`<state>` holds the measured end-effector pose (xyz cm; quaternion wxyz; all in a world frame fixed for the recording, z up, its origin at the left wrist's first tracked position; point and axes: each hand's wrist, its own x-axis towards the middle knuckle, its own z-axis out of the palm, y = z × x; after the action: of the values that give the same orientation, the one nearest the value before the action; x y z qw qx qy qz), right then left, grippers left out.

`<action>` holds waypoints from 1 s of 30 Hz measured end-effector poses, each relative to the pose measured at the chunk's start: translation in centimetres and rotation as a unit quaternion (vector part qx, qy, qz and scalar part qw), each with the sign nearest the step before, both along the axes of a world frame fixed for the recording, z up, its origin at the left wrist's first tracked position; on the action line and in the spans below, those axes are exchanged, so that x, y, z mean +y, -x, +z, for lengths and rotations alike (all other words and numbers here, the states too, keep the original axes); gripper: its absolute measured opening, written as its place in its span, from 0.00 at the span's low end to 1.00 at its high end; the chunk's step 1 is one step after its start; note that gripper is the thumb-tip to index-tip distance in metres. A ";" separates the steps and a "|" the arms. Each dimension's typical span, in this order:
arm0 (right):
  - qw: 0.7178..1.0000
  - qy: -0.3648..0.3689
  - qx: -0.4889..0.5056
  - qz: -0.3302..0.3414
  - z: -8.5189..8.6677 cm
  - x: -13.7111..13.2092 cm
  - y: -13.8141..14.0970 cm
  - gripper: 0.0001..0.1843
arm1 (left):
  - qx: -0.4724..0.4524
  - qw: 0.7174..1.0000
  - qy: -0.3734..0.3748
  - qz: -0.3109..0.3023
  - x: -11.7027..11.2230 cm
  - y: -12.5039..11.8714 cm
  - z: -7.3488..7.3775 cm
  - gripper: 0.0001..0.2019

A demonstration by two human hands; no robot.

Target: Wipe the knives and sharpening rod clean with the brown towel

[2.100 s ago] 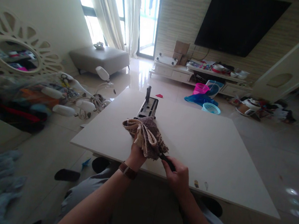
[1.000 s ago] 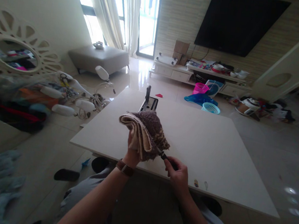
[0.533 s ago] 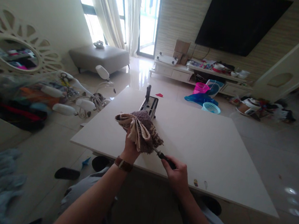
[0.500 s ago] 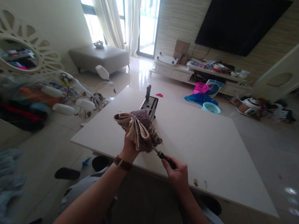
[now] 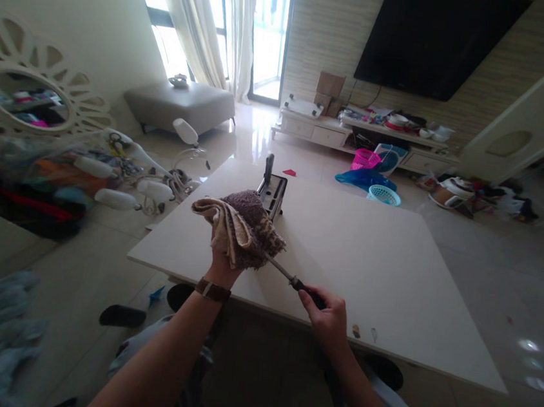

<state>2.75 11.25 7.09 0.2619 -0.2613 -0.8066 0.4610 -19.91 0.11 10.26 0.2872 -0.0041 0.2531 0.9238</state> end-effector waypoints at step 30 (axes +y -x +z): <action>1.000 -0.021 0.000 -0.002 -0.9 0.3 0.5 0.14 | -0.011 1.000 0.000 -0.017 1.4 -0.5 -1.3 0.18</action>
<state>2.21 11.50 6.23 0.2682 -0.2574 -0.8154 0.4438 -19.38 1.54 8.97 0.3052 -0.0101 0.2500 0.9188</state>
